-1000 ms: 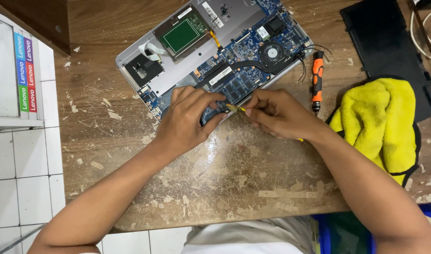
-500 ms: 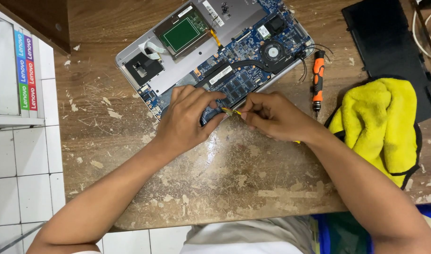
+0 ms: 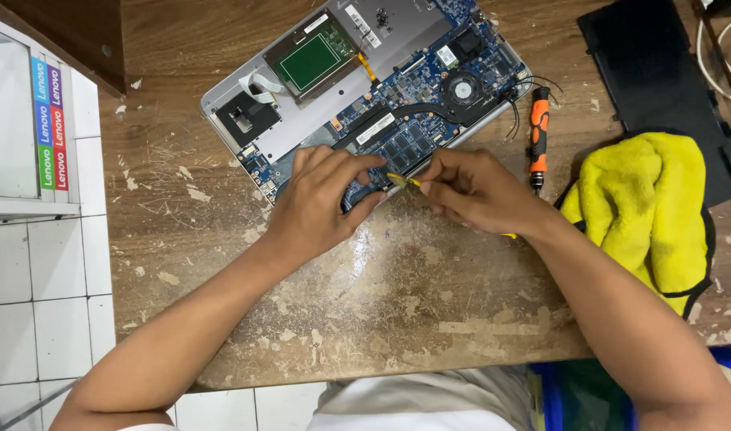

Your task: Connecting internal components and cables to a laptop motherboard during a repair or assembly process.

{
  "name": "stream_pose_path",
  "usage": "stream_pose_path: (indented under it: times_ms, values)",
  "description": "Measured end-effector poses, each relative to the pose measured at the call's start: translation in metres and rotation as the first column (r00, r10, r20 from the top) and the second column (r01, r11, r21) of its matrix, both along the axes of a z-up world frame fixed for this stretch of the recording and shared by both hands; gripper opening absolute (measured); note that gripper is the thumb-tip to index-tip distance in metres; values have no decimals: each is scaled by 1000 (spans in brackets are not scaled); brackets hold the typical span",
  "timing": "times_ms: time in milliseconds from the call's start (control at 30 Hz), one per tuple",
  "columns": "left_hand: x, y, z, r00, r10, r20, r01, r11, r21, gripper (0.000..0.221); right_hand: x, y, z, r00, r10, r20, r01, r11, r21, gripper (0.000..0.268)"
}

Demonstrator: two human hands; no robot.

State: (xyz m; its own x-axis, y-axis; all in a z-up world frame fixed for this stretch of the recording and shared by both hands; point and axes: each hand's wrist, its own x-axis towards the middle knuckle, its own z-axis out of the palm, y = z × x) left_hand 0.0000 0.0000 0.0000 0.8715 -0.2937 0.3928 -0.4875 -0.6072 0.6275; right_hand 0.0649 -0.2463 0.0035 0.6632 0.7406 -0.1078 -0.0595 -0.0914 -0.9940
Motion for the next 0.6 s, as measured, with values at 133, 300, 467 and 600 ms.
stream_pose_path:
  times_ms: [133,300,467,600]
  values:
    - [0,0,-1,1000,3,1,-3,1000,1,40,0,11,-3,998,-50,44,50,999,3,6]
    - [0,1,-4,1000,2,-2,-2,1000,9,41,-1,2,11,1000,21,3,-21,1000,-22,6]
    - [0,0,-5,1000,1,-2,-1,1000,0,43,-1,7,-2,999,-43,10,43,999,3,5]
    - [0,-1,-5,1000,10,-7,-10,1000,8,43,1,2,4,1000,27,4,-27,1000,-11,6]
